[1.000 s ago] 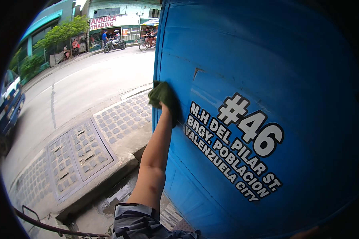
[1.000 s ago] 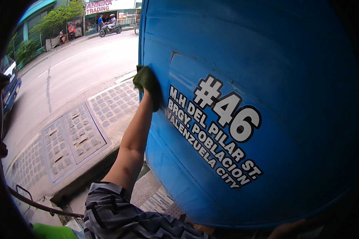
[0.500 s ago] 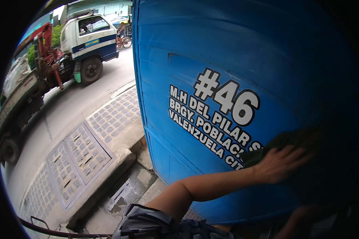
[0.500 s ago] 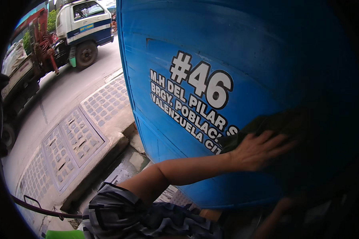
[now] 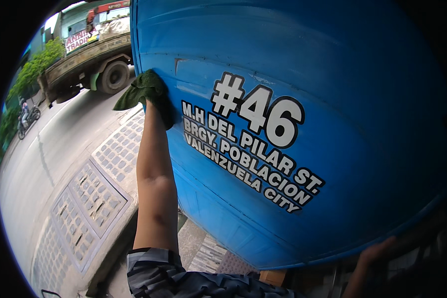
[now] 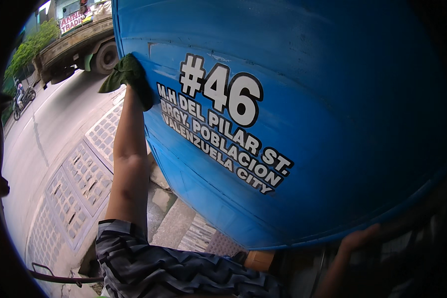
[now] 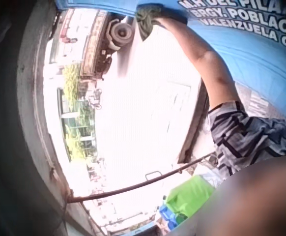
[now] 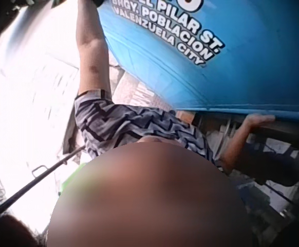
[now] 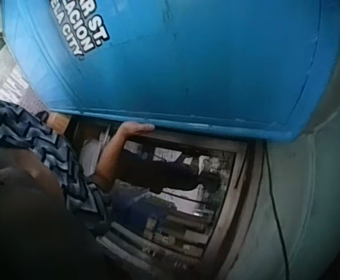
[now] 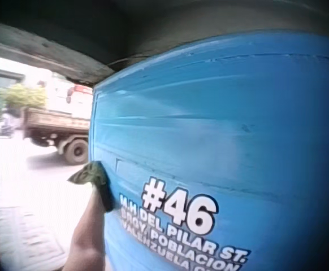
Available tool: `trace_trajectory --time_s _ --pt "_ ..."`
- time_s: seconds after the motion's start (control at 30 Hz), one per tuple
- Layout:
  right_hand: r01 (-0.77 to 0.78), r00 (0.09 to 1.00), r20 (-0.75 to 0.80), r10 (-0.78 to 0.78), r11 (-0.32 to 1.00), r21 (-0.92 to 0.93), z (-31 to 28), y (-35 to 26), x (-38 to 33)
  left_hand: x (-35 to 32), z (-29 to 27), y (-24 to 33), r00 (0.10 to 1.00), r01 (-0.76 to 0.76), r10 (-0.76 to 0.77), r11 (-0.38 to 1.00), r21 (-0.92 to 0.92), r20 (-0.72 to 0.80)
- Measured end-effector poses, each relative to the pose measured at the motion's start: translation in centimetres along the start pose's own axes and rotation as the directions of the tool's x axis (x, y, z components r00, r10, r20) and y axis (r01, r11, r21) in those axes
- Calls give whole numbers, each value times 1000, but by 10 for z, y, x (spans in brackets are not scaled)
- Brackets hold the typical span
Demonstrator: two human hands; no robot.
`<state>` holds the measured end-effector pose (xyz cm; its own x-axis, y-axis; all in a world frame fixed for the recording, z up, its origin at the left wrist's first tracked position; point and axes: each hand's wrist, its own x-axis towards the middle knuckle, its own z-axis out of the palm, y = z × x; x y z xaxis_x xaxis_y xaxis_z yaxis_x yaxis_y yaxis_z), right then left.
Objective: The person washes a green cloth at a sink, then wipes the interior glass door and the exterior blue metal door with the cloth. The person moves between the interior and exterior of the shop while cleaning.
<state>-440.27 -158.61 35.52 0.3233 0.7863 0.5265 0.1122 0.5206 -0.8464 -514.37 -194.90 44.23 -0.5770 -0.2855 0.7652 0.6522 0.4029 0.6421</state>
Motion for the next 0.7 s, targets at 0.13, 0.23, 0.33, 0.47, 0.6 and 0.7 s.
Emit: trace_trajectory --time_s 0.13,0.23,0.33,0.47,0.6,0.7 --pt "-58 998 -36 56 997 -54 14 -30 -14 16 23 53 993 -69 65 997 -39 -100" --pt "-73 997 31 72 997 24 20 -51 -25 13 33 160 955 -236 212 967 -95 -207" --pt "-98 991 93 100 995 -27 16 -57 -29 -61 27 291 877 -438 354 866 -240 -324" --pt "-111 986 138 98 990 88 10 -36 -19 -228 -39 408 714 -652 696 625 -431 -71" --pt "192 979 141 -150 913 -361 13 -14 -5 -260 -64 407 481 -657 867 457 -600 134" --pt "-7 995 102 23 987 -160 21 -19 -6 -209 -28 367 543 -743 820 569 -353 180"
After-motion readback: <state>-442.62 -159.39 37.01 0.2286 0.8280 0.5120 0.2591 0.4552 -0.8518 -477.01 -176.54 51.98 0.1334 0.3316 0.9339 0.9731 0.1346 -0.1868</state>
